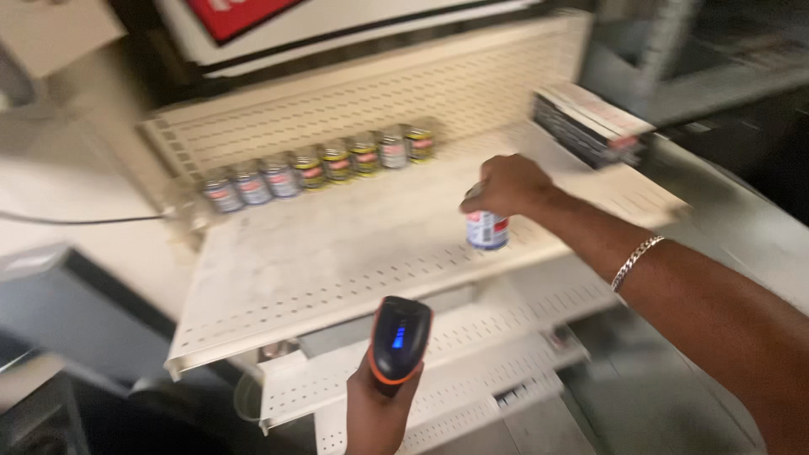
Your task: The person is stocking cans on a shelf. They pick up cans from a basket and place them on the shelf one by one. The person uses a barcode scanner to scan each can before placing it on the shelf.
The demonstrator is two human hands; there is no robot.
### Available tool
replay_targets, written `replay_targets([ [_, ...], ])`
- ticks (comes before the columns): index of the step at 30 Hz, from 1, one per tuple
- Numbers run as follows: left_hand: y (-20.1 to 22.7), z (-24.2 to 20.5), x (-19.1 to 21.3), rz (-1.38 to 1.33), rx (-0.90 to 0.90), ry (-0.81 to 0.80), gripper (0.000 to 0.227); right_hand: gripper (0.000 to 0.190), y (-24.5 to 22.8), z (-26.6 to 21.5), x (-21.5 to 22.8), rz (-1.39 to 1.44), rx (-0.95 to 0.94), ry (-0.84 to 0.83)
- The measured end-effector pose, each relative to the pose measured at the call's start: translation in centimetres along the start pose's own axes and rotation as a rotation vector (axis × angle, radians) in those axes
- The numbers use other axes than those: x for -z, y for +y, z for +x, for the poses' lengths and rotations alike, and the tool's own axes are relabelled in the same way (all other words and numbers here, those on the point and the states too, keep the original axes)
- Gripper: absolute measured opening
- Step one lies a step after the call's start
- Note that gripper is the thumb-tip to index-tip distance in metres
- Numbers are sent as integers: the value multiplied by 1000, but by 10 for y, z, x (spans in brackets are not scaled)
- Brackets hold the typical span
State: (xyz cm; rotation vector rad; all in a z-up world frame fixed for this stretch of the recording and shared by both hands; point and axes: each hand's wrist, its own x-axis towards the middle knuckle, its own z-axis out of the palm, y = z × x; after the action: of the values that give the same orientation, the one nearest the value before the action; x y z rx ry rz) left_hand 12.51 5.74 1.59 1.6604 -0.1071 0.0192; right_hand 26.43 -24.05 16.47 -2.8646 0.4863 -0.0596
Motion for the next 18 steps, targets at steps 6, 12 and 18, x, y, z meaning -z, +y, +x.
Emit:
replay_targets([
  [6,1,-35,-12,708,-246,-486,19,58,37,-105,-26,-33,-83,-86],
  [12,-18,-63,-31,971,-584,-690,22,53,64,-170,-48,30,-155,-126],
  [18,-18,-87,-37,942,-683,-719,26,55,77,-201,-56,81,-159,-115],
])
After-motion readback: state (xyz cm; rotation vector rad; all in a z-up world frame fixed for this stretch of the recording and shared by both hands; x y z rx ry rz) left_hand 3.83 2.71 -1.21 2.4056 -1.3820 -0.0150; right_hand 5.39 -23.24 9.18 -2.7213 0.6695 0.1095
